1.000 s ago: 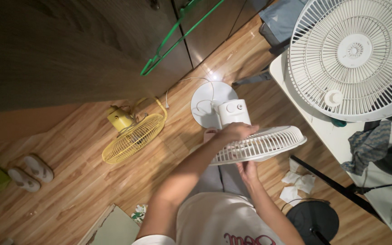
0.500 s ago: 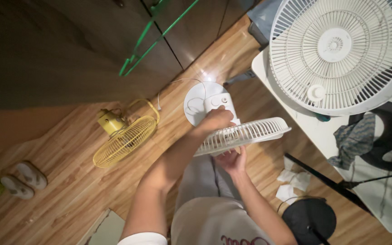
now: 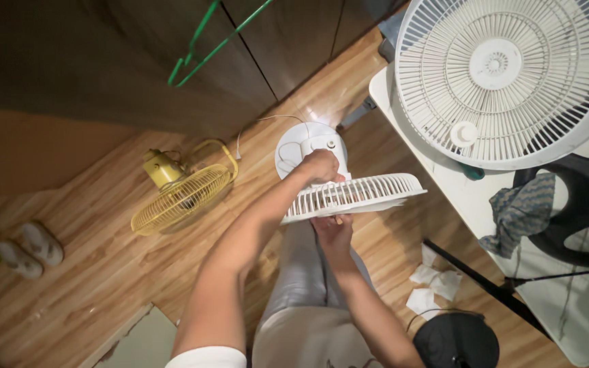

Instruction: The person reassembles a white electric fan by attaching the fan blade to the motor shaft, securing it with a nut, and then attaching the front grille. The person uses a screwdriver to tighten the nut and then places the fan on the floor.

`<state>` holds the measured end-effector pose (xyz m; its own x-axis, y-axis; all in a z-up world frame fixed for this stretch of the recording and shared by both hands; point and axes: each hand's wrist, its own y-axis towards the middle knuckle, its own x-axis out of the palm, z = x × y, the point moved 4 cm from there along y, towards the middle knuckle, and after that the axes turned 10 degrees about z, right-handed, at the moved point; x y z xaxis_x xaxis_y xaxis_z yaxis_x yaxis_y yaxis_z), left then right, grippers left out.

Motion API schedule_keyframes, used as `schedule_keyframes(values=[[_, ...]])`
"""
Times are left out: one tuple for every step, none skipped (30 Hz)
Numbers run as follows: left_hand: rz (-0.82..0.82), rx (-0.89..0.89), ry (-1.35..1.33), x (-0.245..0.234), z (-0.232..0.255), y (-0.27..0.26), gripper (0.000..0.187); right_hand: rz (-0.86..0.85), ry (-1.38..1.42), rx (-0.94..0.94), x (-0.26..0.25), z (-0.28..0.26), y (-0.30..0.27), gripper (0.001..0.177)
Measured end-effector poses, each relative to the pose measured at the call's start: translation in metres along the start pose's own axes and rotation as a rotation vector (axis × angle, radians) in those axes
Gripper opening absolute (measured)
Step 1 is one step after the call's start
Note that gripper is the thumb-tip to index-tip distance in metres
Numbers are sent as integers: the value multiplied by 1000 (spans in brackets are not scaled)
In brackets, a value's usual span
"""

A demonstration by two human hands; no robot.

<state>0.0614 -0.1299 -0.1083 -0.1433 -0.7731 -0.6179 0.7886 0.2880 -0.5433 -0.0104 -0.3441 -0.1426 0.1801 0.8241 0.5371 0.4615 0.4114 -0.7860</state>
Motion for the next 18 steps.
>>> schedule_keyframes(values=[[16, 61, 62, 3, 1, 1, 42, -71, 30, -16, 1, -1, -1, 30], [34, 126, 126, 2, 2, 4, 42, -145, 62, -35, 7, -2, -2, 35], [50, 190, 191, 0, 1, 6, 43, -130, 2, -49, 11, -3, -1, 38], [61, 112, 104, 1, -4, 6, 40, -104, -56, -65, 11, -5, -4, 51], [72, 34, 18, 2, -13, 4, 36, -77, -115, -80, 11, -4, -9, 68], [89, -41, -71, 0, -20, 5, 33, -46, -193, -164, 15, -8, -9, 78], [104, -9, -117, -2, -22, 7, 29, -14, -270, -248, 18, -10, -10, 88], [114, 17, -164, 1, -26, 5, 24, 25, -346, -326, 16, -10, -14, 99], [123, 44, -212, 5, -29, 4, 19, 15, -431, -432, 17, -11, -17, 103], [134, 56, -198, 6, -32, 6, 20, 1, -512, -543, 20, -12, -14, 107], [145, 68, -184, 8, -36, 9, 21, -12, -593, -655, 24, -13, -11, 112], [156, 78, -172, 12, -39, 12, 23, -58, -642, -770, 26, -15, -8, 110], [138, 58, -177, 16, -46, 16, 18, -105, -691, -884, 28, -16, -6, 108], [122, 36, -183, 19, -55, 19, 15, -155, -741, -996, 30, -16, -6, 106], [105, 14, -190, 23, -63, 23, 13, -92, -860, -1032, 29, -16, -4, 106], [118, 27, -183, 25, -69, 26, 12, -30, -975, -1066, 29, -16, -3, 106], [132, 40, -176, 27, -75, 30, 13, 34, -1091, -1097, 30, -16, -2, 106], [140, 53, -169, 31, -79, 32, 13, 20, -1116, -1107, 31, -17, -4, 105]])
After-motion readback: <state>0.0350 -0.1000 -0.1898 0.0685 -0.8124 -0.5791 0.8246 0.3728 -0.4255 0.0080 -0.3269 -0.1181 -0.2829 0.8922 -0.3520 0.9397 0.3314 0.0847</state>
